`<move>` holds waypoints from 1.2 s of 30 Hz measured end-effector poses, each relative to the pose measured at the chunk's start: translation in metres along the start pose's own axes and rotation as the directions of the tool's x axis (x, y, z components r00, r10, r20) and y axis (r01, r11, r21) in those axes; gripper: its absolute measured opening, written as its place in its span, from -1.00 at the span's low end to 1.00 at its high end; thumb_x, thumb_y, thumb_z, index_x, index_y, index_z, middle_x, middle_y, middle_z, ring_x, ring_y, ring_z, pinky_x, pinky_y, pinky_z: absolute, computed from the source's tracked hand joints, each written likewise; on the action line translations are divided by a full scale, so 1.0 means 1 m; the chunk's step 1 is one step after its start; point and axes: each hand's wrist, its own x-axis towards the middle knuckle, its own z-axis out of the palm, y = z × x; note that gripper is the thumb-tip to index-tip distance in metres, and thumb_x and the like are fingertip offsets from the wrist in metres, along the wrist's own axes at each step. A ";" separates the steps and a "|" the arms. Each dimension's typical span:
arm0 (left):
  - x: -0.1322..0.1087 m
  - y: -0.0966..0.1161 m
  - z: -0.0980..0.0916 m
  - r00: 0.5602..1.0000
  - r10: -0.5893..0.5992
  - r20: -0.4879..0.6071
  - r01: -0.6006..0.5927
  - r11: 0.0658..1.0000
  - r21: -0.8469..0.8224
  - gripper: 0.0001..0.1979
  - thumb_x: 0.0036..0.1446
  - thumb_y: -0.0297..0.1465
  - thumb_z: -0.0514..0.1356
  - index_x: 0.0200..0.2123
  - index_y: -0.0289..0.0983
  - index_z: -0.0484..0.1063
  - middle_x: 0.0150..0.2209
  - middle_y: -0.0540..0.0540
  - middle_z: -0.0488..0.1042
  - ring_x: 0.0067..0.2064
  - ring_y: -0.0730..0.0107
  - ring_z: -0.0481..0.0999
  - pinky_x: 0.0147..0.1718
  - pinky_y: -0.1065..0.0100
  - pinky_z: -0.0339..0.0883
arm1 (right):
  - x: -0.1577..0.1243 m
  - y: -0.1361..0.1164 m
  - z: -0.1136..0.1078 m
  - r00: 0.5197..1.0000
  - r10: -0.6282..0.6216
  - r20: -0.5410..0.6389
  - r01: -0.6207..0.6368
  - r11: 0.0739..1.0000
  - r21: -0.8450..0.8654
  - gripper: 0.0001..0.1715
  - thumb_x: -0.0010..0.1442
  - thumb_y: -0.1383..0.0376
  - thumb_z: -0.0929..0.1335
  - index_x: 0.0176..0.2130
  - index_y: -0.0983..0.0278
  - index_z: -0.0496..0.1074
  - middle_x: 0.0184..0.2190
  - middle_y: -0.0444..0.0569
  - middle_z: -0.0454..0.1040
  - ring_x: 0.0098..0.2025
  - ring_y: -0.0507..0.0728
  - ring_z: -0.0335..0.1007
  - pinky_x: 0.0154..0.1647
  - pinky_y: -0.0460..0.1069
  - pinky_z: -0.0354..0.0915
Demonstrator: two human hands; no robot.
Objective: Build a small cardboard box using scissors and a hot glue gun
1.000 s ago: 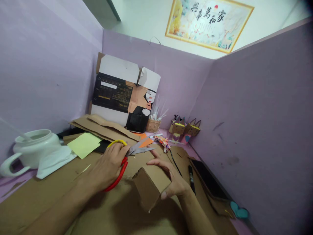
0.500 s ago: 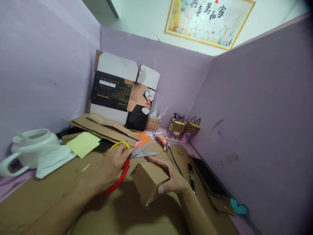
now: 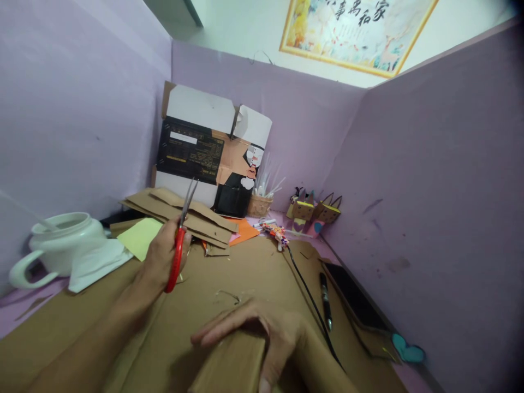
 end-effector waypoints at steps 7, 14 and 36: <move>-0.015 0.013 0.008 0.974 0.154 0.167 -0.144 0.987 -0.069 -0.67 0.18 -0.27 -0.02 -0.02 -0.23 0.28 -0.25 -0.07 0.40 -0.24 0.27 0.42 -0.25 0.29 0.32 | -0.025 0.029 -0.014 0.833 -0.211 -0.511 0.264 0.964 0.033 -0.15 -0.47 0.04 0.59 -0.12 0.21 0.53 0.02 0.02 0.40 0.08 0.29 0.28 0.12 0.07 0.11; -0.019 0.013 0.010 0.968 0.189 0.162 -0.174 0.980 -0.098 -0.72 0.21 -0.30 -0.04 -0.06 -0.24 0.28 -0.24 -0.09 0.39 -0.21 0.26 0.40 -0.21 0.28 0.30 | -0.028 0.020 -0.007 0.769 -0.241 -0.593 0.386 0.913 0.130 -0.03 -0.41 0.00 0.57 0.04 0.05 0.41 0.15 0.04 0.32 0.13 0.34 0.27 0.09 0.15 0.17; -0.045 0.047 0.018 0.795 -0.014 0.607 0.573 0.349 -0.742 -0.58 -0.17 -0.36 0.31 -0.19 -0.21 0.28 -0.36 0.02 0.33 -0.28 0.33 0.42 -0.40 0.27 0.46 | -0.004 0.032 -0.002 0.863 -0.309 -0.401 0.389 0.911 0.134 0.27 -0.29 0.15 0.59 0.26 -0.07 -0.04 0.38 -0.09 -0.35 0.38 0.26 -0.40 0.28 0.22 -0.17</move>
